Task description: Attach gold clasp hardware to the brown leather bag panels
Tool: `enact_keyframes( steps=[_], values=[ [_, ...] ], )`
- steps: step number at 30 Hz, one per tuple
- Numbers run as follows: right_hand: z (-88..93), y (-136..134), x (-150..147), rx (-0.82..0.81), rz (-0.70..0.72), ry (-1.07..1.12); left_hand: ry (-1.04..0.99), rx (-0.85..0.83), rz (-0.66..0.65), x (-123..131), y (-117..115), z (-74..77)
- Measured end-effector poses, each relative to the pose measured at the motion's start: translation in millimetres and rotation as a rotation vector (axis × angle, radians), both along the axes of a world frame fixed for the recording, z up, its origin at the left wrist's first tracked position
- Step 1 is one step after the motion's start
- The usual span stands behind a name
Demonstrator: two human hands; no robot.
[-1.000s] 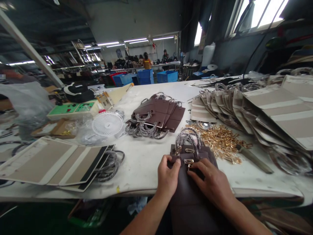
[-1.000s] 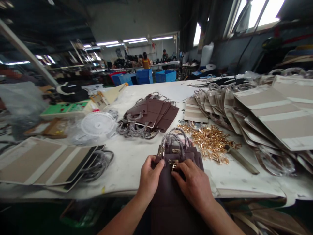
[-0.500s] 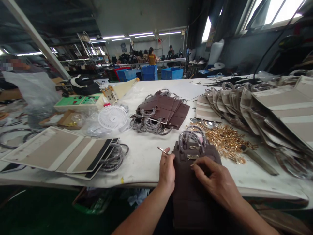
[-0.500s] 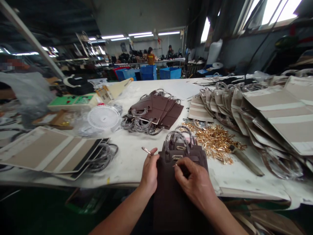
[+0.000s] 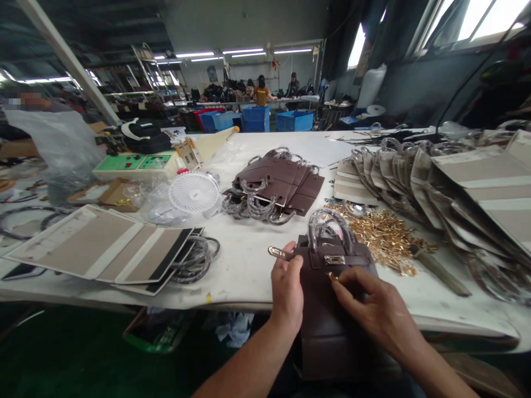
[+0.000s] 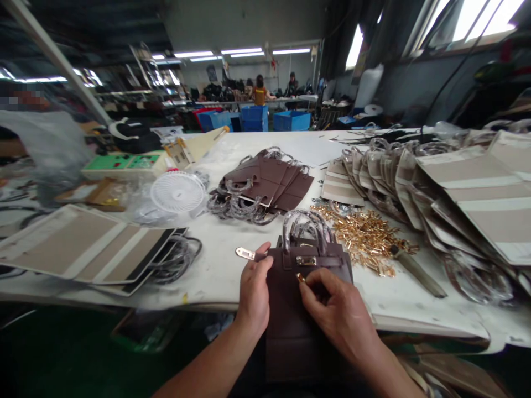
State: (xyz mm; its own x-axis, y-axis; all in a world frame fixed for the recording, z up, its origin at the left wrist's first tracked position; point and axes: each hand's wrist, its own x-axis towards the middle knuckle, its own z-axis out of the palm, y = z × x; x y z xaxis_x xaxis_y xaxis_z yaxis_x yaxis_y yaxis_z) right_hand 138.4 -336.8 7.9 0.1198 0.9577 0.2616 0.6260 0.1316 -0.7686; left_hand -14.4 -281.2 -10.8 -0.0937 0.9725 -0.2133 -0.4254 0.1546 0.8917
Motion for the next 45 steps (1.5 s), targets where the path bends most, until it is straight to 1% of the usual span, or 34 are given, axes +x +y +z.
enact_keyframes(
  steps=[3, 5, 7, 11, 17, 21, 23, 26, 30, 35, 39, 42, 45],
  values=[
    [0.7, 9.0, -16.4, 0.017, -0.024, 0.158, -0.032, 0.039, -0.01, 2.8, -4.0, 3.6],
    [-3.7, 13.7, -23.9, 0.017, -0.038, 0.26, -0.039, 0.059, -0.006, 2.7, -6.4, 5.1],
    [-8.5, 15.6, -27.1, 0.024, -0.052, 0.298, -0.023, 0.081, -0.012, 1.7, -8.4, 5.9],
    [-11.0, 13.0, -26.2, 0.058, -0.026, 0.185, 0.019, 0.127, -0.038, 1.1, -10.3, 6.4],
    [-8.4, 11.6, -28.2, 0.173, -0.053, 0.053, -0.008, 0.149, -0.051, 5.3, -10.7, 4.5],
    [-7.5, 10.6, -31.1, 0.2, -0.037, -0.035, 0.001, 0.167, -0.062, 6.0, -12.1, 6.3],
    [-7.0, 9.5, -32.2, 0.198, -0.04, -0.065, 0.053, 0.179, -0.06, 5.6, -13.6, 9.2],
    [-6.4, 9.0, -32.8, 0.184, -0.063, -0.098, 0.2, 0.211, -0.043, 5.5, -16.4, 13.3],
    [-4.5, 11.5, -30.4, 0.116, -0.046, -0.104, 0.311, 0.246, -0.041, 7.4, -16.7, 11.7],
    [3.0, 16.1, -23.2, 0.017, 0.026, -0.124, 0.333, 0.285, -0.048, 10.6, -11.7, 3.8],
    [5.8, 20.2, -19.5, -0.047, 0.047, -0.143, 0.38, 0.291, -0.035, 12.8, -8.5, 3.9],
    [1.2, 25.3, -19.6, -0.036, 0.04, -0.072, 0.478, 0.35, 0.0, 13.3, -4.4, 7.5],
    [-6.6, 31.6, -20.5, 0.037, 0.0, 0.039, 0.557, 0.435, 0.013, 11.2, 1.4, 10.8]
  ],
)
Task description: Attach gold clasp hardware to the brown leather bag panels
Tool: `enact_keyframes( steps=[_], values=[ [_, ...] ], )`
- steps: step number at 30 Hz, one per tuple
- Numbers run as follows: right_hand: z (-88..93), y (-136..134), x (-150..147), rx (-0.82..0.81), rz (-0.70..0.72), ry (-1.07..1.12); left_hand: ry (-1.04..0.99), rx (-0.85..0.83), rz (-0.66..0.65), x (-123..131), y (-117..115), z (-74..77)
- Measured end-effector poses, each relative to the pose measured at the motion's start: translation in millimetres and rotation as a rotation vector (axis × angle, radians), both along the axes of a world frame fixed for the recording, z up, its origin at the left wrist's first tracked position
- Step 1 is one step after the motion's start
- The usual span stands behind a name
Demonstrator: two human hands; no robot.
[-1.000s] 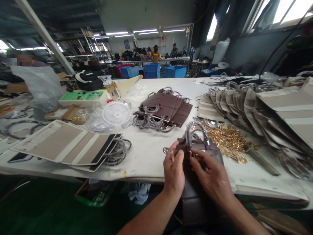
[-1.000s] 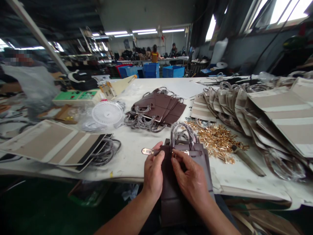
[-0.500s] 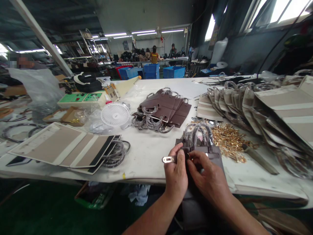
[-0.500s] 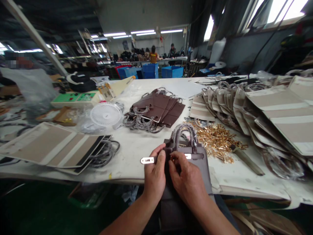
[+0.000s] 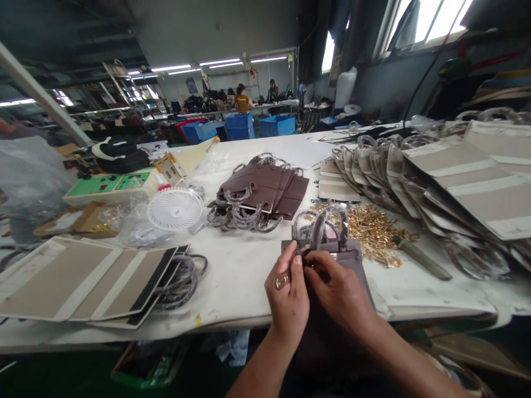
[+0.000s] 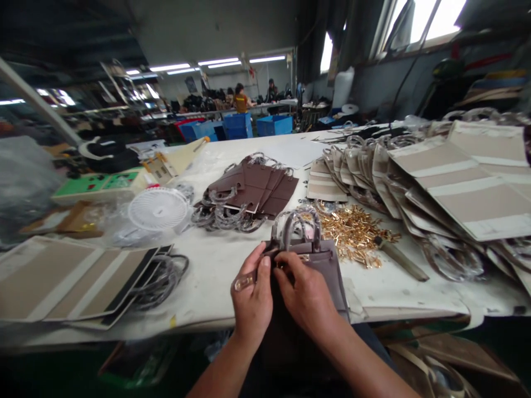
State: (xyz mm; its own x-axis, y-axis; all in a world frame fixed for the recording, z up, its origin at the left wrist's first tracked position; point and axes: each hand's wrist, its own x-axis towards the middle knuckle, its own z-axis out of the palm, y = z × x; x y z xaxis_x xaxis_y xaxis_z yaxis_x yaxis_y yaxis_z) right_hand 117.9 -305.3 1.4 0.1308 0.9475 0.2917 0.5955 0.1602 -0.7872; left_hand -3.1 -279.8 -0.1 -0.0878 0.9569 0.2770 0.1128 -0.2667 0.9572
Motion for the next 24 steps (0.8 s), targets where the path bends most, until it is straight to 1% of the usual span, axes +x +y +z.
enact_keyframes(
  steps=[3, 6, 8, 11, 14, 15, 17, 19, 20, 22, 24],
  values=[
    [-7.4, 5.6, 0.5, 0.054, -0.031, 0.076, 0.073, 0.055, -0.008, -5.0, 3.1, 0.7],
    [-12.9, 12.1, -0.1, 0.079, 0.036, 0.176, 0.166, 0.124, -0.017, -12.0, 4.5, -1.2],
    [-14.7, 18.6, -2.8, 0.058, 0.094, 0.257, 0.213, 0.128, -0.014, -17.3, 10.0, -3.7],
    [-13.6, 28.6, -6.9, -0.013, 0.147, 0.364, 0.24, -0.008, -0.016, -25.8, 32.8, -10.6],
    [-13.1, 26.0, 3.0, 0.018, 0.09, 0.379, 0.248, -0.142, -0.062, -36.0, 66.2, -21.8],
    [-14.9, 20.8, 12.5, 0.051, 0.045, 0.346, 0.254, -0.163, -0.07, -40.2, 76.2, -26.0],
    [-23.5, 6.7, 42.1, 0.097, -0.082, 0.225, 0.3, -0.194, -0.082, -48.9, 90.3, -33.7],
    [-37.8, -5.4, 81.4, 0.065, -0.238, 0.059, 0.401, -0.182, -0.086, -55.2, 95.4, -39.0],
    [-46.1, -8.4, 101.7, 0.022, -0.319, -0.031, 0.459, -0.134, -0.078, -56.3, 94.9, -39.9],
    [-62.1, -6.5, 136.2, -0.12, -0.432, -0.237, 0.564, 0.056, -0.036, -54.0, 89.6, -37.1],
    [-74.1, 3.7, 157.1, -0.275, -0.461, -0.404, 0.632, 0.308, 0.016, -46.6, 80.2, -27.3]
  ],
)
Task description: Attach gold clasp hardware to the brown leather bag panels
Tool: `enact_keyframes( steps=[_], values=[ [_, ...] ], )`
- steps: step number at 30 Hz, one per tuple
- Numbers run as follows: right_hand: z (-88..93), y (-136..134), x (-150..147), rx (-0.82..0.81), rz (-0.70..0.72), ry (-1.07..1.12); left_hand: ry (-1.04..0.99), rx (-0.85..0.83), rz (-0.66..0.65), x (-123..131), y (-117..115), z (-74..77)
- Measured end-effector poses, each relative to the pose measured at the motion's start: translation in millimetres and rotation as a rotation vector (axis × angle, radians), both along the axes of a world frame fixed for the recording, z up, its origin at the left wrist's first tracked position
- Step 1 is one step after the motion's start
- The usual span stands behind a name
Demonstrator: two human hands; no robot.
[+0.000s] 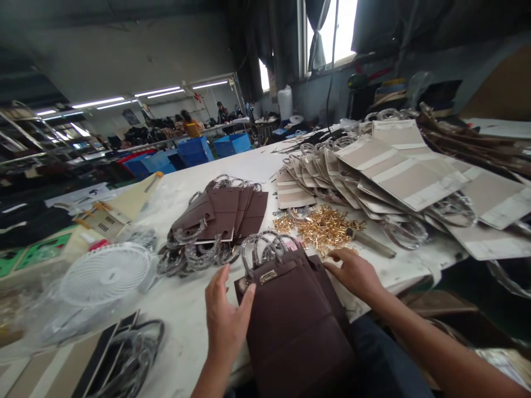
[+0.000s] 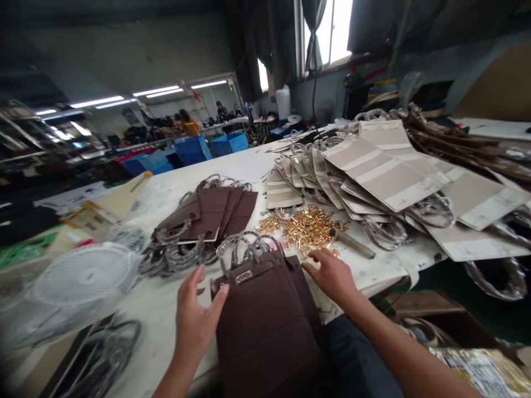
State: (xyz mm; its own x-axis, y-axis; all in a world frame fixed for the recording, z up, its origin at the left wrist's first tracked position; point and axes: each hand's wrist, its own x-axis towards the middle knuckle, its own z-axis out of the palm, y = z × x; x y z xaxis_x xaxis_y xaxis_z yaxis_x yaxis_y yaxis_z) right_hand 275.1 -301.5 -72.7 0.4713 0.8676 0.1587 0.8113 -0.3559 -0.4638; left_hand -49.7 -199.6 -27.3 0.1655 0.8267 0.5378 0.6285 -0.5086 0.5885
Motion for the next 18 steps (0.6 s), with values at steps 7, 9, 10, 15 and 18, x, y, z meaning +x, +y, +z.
enact_keyframes(
  steps=[7, 9, 10, 15, 18],
  values=[
    [-3.7, 26.6, 10.8, -0.124, -0.002, -0.086, 0.225, 0.237, -0.323, 31.1, -31.6, 47.2],
    [-1.3, 22.4, 14.6, -0.12, 0.035, -0.093, 0.337, 0.158, -0.405, 39.3, -29.3, 50.0],
    [-0.6, 18.8, 16.5, -0.113, 0.052, -0.094, 0.394, 0.12, -0.427, 43.2, -26.1, 49.7],
    [-7.5, -8.5, 17.8, -0.066, 0.102, -0.086, 0.65, 0.025, -0.449, 57.5, -6.2, 47.5],
    [-18.2, -21.9, 14.6, 0.003, 0.181, -0.072, 0.723, 0.027, -0.436, 60.4, -0.9, 50.9]
  ],
)
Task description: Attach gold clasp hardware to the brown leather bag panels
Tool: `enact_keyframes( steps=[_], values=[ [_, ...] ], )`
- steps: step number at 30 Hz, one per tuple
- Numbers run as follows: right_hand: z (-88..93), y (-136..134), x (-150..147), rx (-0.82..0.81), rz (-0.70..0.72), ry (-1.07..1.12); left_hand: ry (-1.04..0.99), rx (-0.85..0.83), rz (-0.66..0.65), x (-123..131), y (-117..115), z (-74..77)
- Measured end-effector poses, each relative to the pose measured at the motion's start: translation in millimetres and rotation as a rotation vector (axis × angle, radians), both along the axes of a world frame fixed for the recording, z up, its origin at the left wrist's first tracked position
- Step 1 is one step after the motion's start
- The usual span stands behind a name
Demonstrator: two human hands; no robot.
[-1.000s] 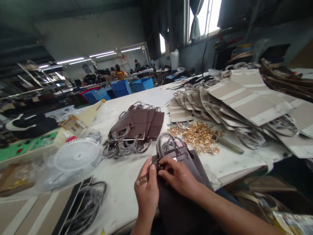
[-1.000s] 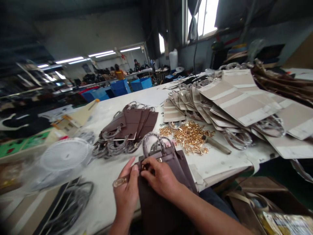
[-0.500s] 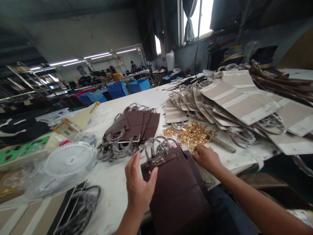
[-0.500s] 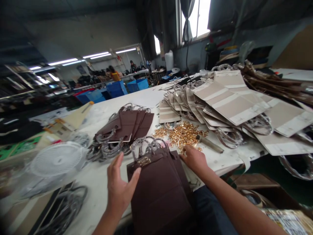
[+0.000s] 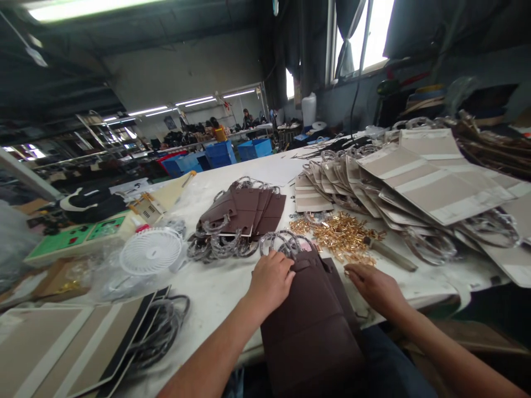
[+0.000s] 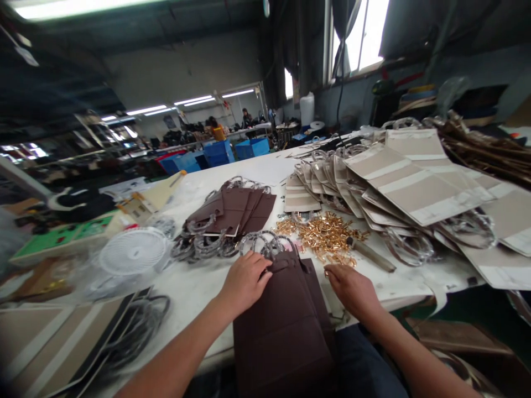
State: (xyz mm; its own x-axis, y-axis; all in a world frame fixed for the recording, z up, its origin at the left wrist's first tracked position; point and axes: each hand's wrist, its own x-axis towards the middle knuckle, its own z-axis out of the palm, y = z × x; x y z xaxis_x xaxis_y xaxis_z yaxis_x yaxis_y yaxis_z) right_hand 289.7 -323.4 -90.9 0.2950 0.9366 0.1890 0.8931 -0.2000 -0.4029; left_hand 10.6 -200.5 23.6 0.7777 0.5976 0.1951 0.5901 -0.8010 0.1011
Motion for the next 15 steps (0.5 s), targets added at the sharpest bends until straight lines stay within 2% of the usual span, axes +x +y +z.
enact_keyframes(
  steps=[4, 7, 11, 15],
  values=[
    [-8.5, -3.1, 1.0, 0.042, 0.029, 0.063, 0.059, 0.028, 0.031, 1.5, 0.6, 6.5],
    [-5.9, -1.7, 5.1, 0.055, 0.023, 0.096, 0.079, -0.013, 0.042, 4.0, 0.3, 10.8],
    [11.3, -6.7, 5.0, 0.024, -0.027, 0.189, -0.008, -0.197, 0.12, 7.9, 3.6, 12.1],
    [40.6, -10.0, -15.8, 0.039, -0.073, 0.552, -0.072, -0.341, 0.158, 10.3, 10.2, 9.7]
  ],
)
